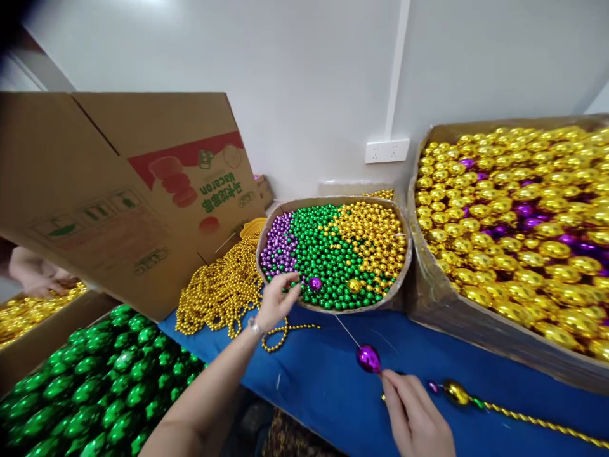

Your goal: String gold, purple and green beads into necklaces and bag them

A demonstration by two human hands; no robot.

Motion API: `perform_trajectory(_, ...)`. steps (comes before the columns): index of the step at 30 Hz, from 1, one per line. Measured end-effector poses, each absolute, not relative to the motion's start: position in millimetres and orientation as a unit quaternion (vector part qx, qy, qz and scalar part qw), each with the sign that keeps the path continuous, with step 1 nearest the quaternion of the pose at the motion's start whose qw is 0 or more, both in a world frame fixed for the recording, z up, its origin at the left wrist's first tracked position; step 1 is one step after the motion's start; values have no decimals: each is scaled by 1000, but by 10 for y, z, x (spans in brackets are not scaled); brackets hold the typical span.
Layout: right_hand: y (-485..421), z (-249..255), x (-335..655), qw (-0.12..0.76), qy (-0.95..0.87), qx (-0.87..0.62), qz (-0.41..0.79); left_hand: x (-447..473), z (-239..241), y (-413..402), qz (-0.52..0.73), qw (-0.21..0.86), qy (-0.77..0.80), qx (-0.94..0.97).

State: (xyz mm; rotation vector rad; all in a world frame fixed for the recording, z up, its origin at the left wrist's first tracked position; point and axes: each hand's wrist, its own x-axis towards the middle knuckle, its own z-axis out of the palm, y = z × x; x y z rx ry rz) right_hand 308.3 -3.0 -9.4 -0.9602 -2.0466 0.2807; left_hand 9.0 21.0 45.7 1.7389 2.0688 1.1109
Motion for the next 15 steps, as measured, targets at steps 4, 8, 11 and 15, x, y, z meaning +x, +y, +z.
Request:
perform_trajectory(4,-15,-137,3049,424,-816,-379,101,-507,542,582,304,63,765,563)
perform_trajectory(8,-13,-150,3028,429,-815,-377,97,-645,543,792,298,84,777,549)
perform_trajectory(11,-22,-142,3029,426,-816,-374,107,-537,554,773,333,118,763,541)
perform_trajectory(15,-52,-111,2990,416,-817,-372,142,-190,542,498,403,225,709,533)
